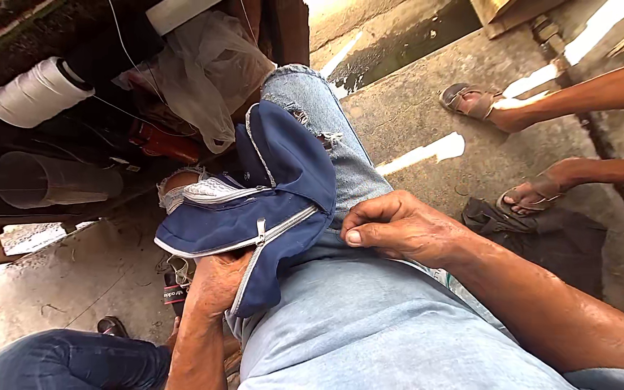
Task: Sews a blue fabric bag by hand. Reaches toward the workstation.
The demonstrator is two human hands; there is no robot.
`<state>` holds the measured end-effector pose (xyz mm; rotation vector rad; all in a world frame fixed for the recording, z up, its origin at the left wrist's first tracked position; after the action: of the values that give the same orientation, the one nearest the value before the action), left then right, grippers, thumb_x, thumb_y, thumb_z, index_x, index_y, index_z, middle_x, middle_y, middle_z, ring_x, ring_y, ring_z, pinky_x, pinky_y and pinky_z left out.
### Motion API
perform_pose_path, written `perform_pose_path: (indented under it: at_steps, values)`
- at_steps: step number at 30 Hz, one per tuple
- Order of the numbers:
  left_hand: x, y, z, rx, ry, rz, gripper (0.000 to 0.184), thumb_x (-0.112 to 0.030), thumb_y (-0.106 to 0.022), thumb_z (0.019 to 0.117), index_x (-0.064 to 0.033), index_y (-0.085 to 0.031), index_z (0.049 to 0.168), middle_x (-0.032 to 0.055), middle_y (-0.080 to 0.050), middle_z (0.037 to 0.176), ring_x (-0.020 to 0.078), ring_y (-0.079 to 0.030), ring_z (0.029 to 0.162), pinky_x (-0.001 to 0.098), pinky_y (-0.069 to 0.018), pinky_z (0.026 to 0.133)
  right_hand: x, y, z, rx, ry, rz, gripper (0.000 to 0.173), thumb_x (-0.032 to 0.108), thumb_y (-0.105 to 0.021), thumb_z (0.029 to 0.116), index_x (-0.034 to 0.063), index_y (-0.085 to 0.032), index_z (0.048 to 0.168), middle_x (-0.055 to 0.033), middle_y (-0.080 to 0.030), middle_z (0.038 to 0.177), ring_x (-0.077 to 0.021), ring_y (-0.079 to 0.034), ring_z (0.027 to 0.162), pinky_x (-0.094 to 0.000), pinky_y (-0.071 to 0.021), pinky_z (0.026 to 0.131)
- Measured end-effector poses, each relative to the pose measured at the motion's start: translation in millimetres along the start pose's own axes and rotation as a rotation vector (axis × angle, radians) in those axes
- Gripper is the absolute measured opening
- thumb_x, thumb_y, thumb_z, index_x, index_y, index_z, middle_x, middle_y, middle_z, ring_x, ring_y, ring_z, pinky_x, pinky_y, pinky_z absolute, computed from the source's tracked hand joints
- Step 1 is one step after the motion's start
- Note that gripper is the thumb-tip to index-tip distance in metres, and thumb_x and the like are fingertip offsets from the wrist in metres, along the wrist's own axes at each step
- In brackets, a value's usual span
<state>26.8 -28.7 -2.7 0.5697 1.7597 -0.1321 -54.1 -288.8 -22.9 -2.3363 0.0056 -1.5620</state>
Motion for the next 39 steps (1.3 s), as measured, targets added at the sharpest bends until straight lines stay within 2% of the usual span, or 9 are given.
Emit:
perform_pose_path:
  at_steps: [6,9,11,14,17,19,21,24,39]
  values:
    - [16,13,-7,0.102,-0.076,-0.049,0.014,-0.008,-0.071,0.0935,-0.0066,-0.072,0.107,-0.0021,-0.077,0.098,0.0066,-0.073,0.092,0.0261,-0.0610,0.089,14,19,-11,-0.052,0.174,0.058,0.009,0.010,-0.064,0.0935,0.0100,-0.070,0.086,-0.0035,-0.065,0.100,-0.0030,-0.050,0.053,-0.0164,-0.0447,0.044]
    - [35,55,-23,-0.088,-0.106,0.223,0.014,-0.018,-0.067,0.0955,-0.0112,-0.074,0.086,-0.0030,-0.072,0.088,0.0041,-0.068,0.083,0.0231,-0.0579,0.076,16,23,-9,-0.049,0.210,0.106,0.009,0.010,-0.063,0.0934,0.0103,-0.068,0.086,-0.0051,-0.066,0.105,-0.0030,-0.052,0.054,-0.0169,-0.0459,0.045]
    - [44,86,-34,-0.301,-0.027,0.610,0.024,-0.028,-0.065,0.0948,-0.0113,-0.071,0.079,0.0010,-0.063,0.097,0.0082,-0.060,0.094,0.0251,-0.0497,0.082,16,24,-7,-0.040,0.222,0.135,0.011,0.011,-0.064,0.0924,0.0100,-0.067,0.082,-0.0060,-0.067,0.107,-0.0034,-0.052,0.054,-0.0178,-0.0464,0.045]
    - [43,93,-41,-0.286,0.049,0.954,0.037,-0.040,-0.057,0.0958,-0.0110,-0.078,0.107,0.0207,-0.061,0.132,0.0408,-0.050,0.130,0.0660,-0.0326,0.105,18,23,0,-0.011,0.233,0.164,0.013,0.014,-0.064,0.0919,0.0100,-0.066,0.080,-0.0059,-0.066,0.101,-0.0040,-0.053,0.054,-0.0185,-0.0463,0.045]
    - [23,49,-36,-0.102,-0.205,0.660,0.028,-0.030,-0.058,0.0998,-0.0130,-0.078,0.093,0.0038,-0.072,0.104,0.0147,-0.064,0.108,0.0398,-0.0483,0.097,22,23,5,0.024,0.250,0.170,0.013,0.015,-0.063,0.0928,0.0100,-0.066,0.081,-0.0055,-0.067,0.096,-0.0042,-0.052,0.054,-0.0186,-0.0459,0.045]
    - [16,18,-17,0.162,-0.309,0.237,0.021,-0.017,-0.057,0.1036,-0.0103,-0.077,0.101,-0.0034,-0.075,0.104,0.0034,-0.068,0.104,0.0268,-0.0560,0.096,23,23,6,0.030,0.252,0.171,0.013,0.015,-0.062,0.0930,0.0103,-0.066,0.082,-0.0051,-0.066,0.094,-0.0040,-0.052,0.053,-0.0186,-0.0454,0.045]
    - [14,-3,2,0.308,-0.244,-0.044,0.020,-0.009,-0.056,0.1026,-0.0105,-0.074,0.110,-0.0086,-0.075,0.108,-0.0010,-0.067,0.105,0.0227,-0.0554,0.098,23,24,8,0.029,0.255,0.175,0.012,0.015,-0.061,0.0932,0.0114,-0.067,0.084,-0.0043,-0.067,0.095,-0.0032,-0.052,0.054,-0.0180,-0.0456,0.046]
    - [-8,-22,16,0.168,-0.047,0.093,0.003,-0.002,-0.067,0.0869,-0.0002,-0.069,0.087,-0.0084,-0.068,0.080,-0.0138,-0.059,0.082,0.0056,-0.0460,0.080,23,26,10,0.010,0.259,0.170,0.012,0.016,-0.061,0.0930,0.0127,-0.068,0.083,-0.0036,-0.068,0.097,-0.0026,-0.053,0.055,-0.0180,-0.0458,0.047]
    - [-6,-26,24,0.177,0.128,0.239,0.007,-0.002,-0.062,0.0911,0.0028,-0.065,0.087,-0.0028,-0.064,0.079,-0.0101,-0.057,0.081,0.0056,-0.0435,0.080,6,31,8,-0.048,0.232,0.166,0.014,0.014,-0.061,0.0929,0.0128,-0.068,0.081,-0.0028,-0.067,0.094,-0.0031,-0.053,0.054,-0.0180,-0.0452,0.046]
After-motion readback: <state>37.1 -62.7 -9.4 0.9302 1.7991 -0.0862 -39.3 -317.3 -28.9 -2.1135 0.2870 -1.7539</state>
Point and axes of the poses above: each hand's wrist, its own z-axis towards the middle knuckle, its own y-axis out of the back of the hand, x = y × z, the point moved 4 cm from there along z, towards the middle knuckle
